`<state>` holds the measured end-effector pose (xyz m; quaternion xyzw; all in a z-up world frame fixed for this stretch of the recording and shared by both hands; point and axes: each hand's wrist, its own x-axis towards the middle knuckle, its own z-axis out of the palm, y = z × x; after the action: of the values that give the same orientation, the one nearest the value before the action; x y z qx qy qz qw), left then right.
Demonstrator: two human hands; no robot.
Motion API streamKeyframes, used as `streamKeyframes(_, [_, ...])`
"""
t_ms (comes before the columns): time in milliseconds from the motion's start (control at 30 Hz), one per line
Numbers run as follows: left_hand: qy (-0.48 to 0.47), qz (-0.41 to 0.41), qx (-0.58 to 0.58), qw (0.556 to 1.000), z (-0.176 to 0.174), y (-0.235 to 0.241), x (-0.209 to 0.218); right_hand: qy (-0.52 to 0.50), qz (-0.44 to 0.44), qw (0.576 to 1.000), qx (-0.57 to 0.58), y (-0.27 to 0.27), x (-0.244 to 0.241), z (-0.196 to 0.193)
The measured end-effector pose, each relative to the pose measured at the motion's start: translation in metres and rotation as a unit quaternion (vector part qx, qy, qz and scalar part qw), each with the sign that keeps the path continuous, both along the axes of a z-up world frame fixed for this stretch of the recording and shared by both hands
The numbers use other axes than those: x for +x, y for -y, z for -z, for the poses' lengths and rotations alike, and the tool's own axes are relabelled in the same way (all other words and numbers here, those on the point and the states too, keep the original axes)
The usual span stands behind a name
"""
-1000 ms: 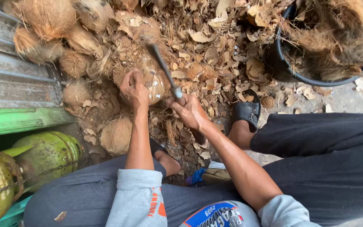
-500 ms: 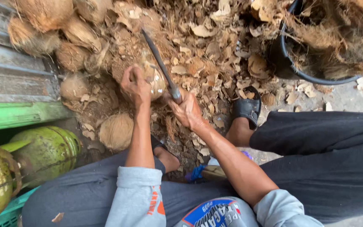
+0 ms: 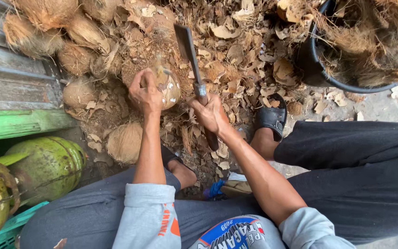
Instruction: The person sits on the ground and uses a curved knife to peel the husk off a coconut. They rotate the coconut in their left hand while striking and scraping away the fibrous outer layer with the knife in their right hand. Shredded husk accumulates on the floor around them.
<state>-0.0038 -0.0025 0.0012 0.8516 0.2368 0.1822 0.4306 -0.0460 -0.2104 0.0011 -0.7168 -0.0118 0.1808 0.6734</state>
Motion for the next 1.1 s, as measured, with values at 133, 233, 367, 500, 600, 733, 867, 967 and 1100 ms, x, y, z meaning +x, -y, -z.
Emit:
streamKeyframes(133, [0.023, -0.045, 0.017, 0.999, -0.004, 0.012, 0.007, 0.002, -0.007, 1.0, -0.003, -0.011, -0.008, -0.021])
streamKeyframes(233, [-0.01, -0.066, -0.023, 0.998, -0.006, 0.017, 0.01, -0.078, -0.06, 0.995, -0.034, -0.011, -0.007, -0.027])
streamKeyframes(367, [-0.014, -0.05, -0.073, 0.996, 0.005, 0.015, -0.004, 0.075, -0.009, 0.995, -0.072, -0.008, -0.013, -0.018])
streamKeyframes(500, [0.081, -0.004, -0.013, 0.997, 0.006, 0.012, 0.006, -0.113, -0.042, 0.992, -0.034, -0.01, 0.001, -0.003])
streamKeyframes(600, [0.047, -0.02, -0.04, 0.998, 0.002, 0.007, 0.003, -0.166, -0.085, 0.98, -0.074, -0.007, 0.004, 0.009])
streamKeyframes(733, [0.031, 0.016, -0.02, 0.999, -0.005, -0.006, -0.026, -0.249, -0.097, 0.963, -0.033, 0.0, 0.003, 0.019])
streamKeyframes(867, [-0.028, -0.056, -0.149, 0.987, -0.019, -0.001, -0.014, -0.214, -0.086, 0.97, -0.077, 0.001, 0.013, 0.004])
streamKeyframes(967, [0.013, -0.076, -0.162, 0.984, -0.011, 0.018, -0.015, -0.111, -0.032, 0.991, -0.062, 0.004, 0.002, -0.005])
streamKeyframes(1100, [0.065, -0.077, -0.17, 0.98, -0.006, 0.016, -0.022, 0.045, -0.015, 0.998, -0.034, -0.004, -0.003, -0.013])
